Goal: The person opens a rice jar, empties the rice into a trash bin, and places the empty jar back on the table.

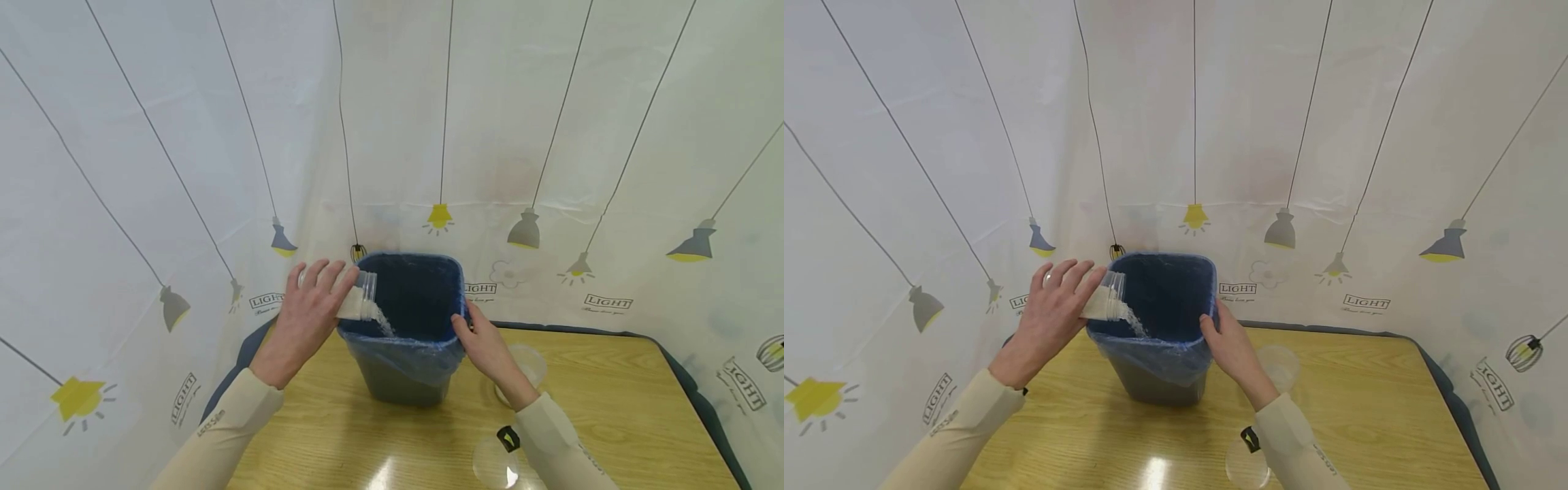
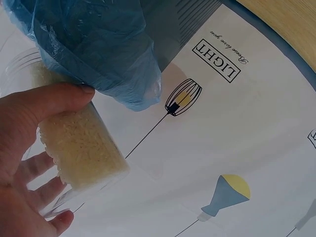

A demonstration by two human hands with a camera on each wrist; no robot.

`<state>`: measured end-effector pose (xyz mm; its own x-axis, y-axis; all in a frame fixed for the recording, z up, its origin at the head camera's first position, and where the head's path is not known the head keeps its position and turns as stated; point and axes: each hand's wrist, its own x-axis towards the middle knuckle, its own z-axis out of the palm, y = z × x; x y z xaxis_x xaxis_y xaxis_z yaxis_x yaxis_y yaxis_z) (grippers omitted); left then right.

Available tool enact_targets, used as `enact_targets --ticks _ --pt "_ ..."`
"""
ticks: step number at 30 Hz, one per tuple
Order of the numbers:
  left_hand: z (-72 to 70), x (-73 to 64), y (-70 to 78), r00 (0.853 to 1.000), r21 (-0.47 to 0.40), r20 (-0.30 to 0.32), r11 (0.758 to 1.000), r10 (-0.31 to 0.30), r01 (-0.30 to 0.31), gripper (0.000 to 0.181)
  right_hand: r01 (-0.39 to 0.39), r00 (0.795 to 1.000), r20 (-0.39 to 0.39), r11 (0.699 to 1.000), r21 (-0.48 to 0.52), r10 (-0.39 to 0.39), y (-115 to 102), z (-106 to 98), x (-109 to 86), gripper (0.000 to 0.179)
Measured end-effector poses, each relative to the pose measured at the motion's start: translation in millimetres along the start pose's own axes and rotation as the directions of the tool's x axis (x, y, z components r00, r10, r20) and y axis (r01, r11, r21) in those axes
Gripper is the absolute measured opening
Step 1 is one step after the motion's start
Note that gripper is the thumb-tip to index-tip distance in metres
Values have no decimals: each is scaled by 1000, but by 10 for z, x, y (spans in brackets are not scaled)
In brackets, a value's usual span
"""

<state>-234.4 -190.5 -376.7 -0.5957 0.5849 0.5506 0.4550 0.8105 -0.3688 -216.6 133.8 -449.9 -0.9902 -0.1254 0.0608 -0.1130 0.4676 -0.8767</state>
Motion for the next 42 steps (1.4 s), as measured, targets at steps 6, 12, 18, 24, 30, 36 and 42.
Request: enact_targets --ticks 6,12,18,24,30,36,42 --pt "2 -3 2 1000 7 -2 1000 5 -5 100 -3 1000 3 1000 -4 3 0 0 -5 65" --pt "-2 -3 6 1000 2 3 1000 2 -2 101 -5 1000 0 1000 -10 5 -5 -1 -8 65" --pt "-2 -1 9 1000 3 15 1000 4 -4 100 3 1000 -6 1000 1 -3 -7 2 -9 64" --pt "-2 3 10 1000 15 16 1000 14 -15 99 11 1000 -8 1000 5 -11 -5 6 -8 63" --pt "-13 6 19 1000 22 26 1000 15 -15 97 20 1000 -10 1000 7 -20 -3 9 -8 63" --pt "-12 11 23 1000 21 29 1000 12 -12 92 19 1000 -8 1000 10 -19 -3 10 -7 64" --pt "-13 14 27 1000 24 18 1000 18 -18 88 9 1000 -7 1000 12 -9 -7 10 -6 63"
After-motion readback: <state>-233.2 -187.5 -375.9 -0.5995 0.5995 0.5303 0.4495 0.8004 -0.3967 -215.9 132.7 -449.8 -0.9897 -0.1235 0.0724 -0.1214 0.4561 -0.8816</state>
